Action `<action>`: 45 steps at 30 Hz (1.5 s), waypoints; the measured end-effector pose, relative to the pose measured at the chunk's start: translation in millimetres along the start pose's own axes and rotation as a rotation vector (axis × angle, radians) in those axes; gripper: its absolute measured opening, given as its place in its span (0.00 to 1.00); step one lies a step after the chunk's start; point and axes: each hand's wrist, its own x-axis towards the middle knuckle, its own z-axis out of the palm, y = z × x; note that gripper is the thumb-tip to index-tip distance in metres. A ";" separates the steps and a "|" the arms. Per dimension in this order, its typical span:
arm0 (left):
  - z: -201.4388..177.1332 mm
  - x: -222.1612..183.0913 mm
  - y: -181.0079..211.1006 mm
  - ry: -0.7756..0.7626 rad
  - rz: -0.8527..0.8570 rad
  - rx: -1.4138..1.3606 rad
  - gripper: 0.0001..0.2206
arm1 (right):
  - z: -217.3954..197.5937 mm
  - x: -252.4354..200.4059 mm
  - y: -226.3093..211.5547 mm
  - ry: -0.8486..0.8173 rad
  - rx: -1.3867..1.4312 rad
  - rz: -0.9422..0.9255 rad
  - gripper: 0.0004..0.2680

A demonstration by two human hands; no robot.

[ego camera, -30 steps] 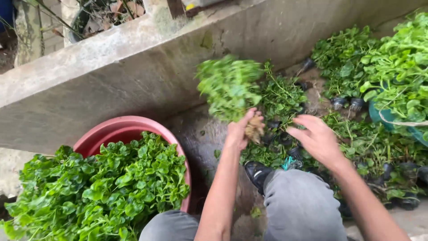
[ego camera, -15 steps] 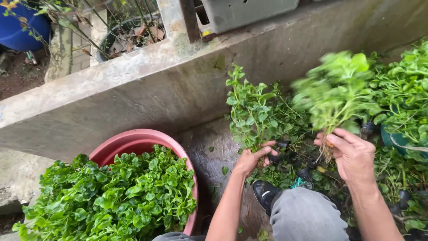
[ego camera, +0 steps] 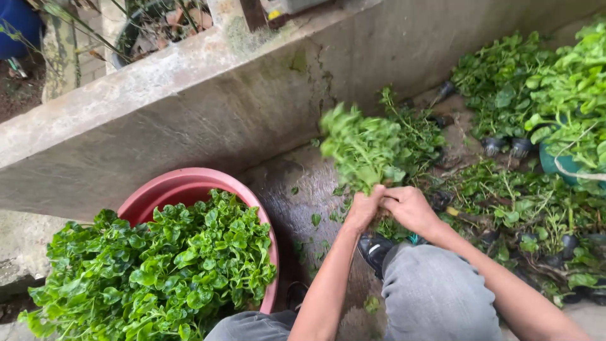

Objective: Sorting and bunching watercress plants into small pots or bundles.

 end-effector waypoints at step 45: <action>16.5 17.5 -14.0 0.127 -0.268 -0.549 0.17 | -53.7 69.8 38.0 -0.001 0.267 0.153 0.17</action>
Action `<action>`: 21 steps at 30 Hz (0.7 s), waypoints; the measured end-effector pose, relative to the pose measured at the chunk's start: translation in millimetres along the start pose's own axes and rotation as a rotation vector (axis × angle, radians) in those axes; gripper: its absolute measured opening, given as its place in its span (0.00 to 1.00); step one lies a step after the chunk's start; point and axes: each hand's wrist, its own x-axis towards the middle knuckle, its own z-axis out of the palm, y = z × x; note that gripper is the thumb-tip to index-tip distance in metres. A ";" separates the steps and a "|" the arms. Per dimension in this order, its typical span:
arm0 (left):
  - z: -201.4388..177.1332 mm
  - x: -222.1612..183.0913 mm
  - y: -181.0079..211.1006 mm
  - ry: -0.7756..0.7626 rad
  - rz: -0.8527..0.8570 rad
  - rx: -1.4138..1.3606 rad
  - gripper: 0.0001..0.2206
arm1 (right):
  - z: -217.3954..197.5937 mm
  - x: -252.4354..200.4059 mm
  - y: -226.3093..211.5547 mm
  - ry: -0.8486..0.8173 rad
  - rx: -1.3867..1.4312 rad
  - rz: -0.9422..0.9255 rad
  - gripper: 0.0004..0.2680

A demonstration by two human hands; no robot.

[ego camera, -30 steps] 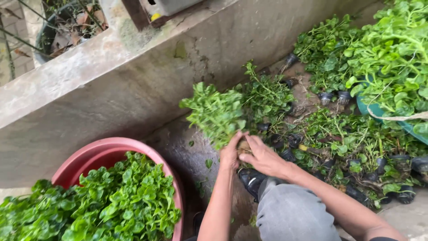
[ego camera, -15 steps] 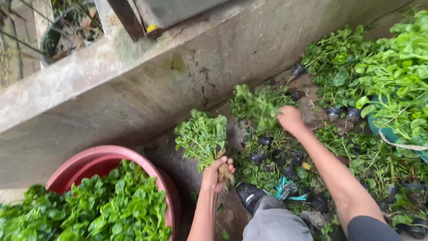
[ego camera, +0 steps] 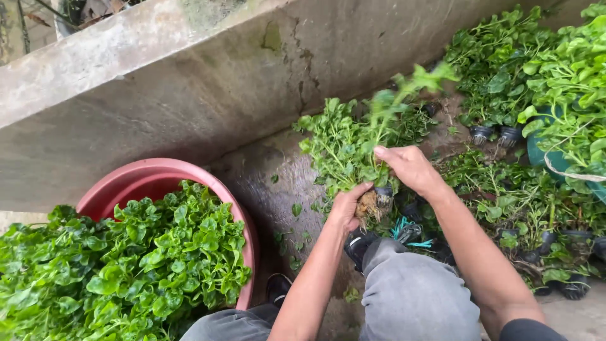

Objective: Sorting and bunching watercress plants into small pots or bundles.

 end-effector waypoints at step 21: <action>-104.9 31.3 -31.4 0.047 0.025 0.530 0.18 | 62.1 -72.7 34.8 0.061 -0.681 -0.441 0.23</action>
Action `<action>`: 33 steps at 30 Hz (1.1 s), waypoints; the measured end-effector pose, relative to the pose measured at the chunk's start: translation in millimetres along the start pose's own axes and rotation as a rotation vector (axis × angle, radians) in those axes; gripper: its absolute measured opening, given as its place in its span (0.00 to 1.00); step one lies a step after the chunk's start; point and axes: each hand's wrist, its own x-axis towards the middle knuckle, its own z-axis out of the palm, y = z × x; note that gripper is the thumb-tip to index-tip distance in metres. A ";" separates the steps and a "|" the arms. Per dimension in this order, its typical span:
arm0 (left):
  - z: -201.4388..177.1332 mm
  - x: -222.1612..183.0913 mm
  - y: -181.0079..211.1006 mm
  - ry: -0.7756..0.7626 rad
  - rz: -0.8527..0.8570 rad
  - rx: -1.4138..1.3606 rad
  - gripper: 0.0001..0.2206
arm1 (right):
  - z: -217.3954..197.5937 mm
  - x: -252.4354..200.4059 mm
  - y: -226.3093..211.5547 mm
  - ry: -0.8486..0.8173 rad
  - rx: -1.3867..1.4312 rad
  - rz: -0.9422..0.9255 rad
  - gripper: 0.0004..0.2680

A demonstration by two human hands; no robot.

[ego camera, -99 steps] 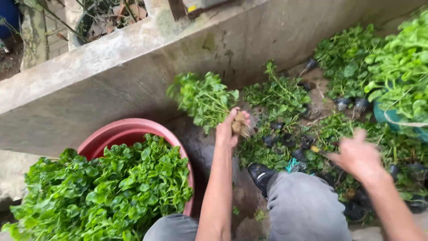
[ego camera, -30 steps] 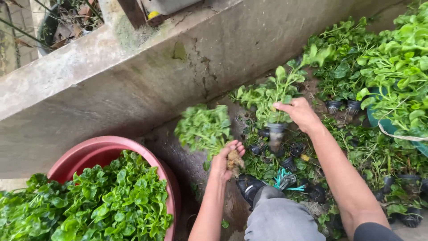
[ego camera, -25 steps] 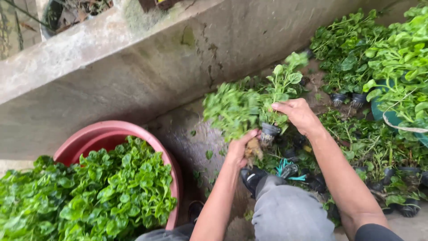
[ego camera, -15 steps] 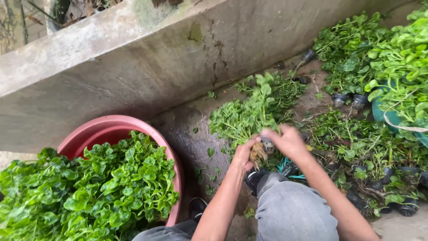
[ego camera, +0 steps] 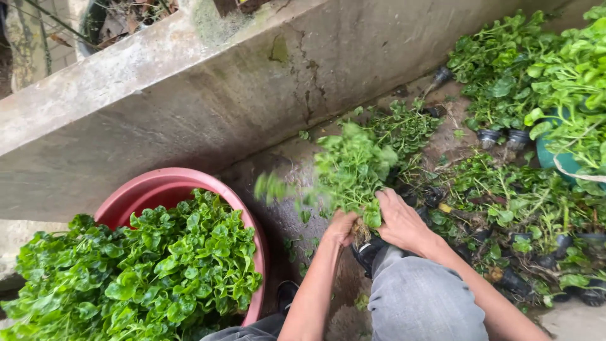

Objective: Sorting and bunching watercress plants into small pots or bundles.

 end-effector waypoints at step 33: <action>-86.0 63.9 2.8 -0.111 0.374 -0.720 0.08 | -33.1 -29.5 3.5 -0.198 -0.283 0.387 0.17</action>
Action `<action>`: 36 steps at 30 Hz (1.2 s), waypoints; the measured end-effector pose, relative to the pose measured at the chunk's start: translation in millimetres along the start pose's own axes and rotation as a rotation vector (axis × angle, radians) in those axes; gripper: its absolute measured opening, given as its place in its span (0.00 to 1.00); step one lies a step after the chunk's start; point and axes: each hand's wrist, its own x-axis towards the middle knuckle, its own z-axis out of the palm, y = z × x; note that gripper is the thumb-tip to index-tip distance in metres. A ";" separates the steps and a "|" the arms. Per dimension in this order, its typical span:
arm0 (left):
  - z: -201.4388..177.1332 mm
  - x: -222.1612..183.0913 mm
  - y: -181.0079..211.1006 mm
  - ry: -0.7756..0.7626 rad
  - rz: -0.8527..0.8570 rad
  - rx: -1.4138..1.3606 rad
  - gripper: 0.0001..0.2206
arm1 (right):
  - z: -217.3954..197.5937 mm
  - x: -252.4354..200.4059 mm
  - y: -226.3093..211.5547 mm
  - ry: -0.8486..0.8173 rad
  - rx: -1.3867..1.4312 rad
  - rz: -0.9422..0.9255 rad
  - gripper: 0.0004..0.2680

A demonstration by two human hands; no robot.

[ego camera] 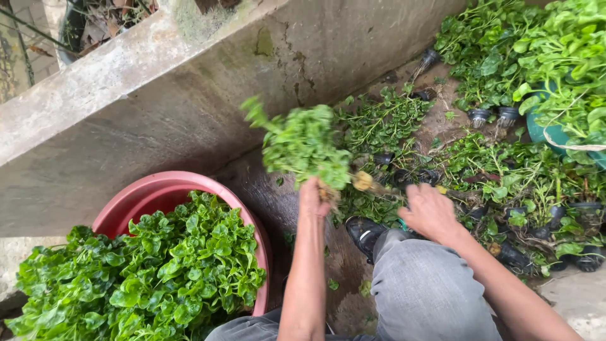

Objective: Sorting and bunching watercress plants into small pots or bundles.

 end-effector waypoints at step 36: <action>161.4 -34.4 57.1 -0.163 -0.273 0.445 0.19 | -128.0 -351.3 274.3 1.531 1.364 -0.014 0.09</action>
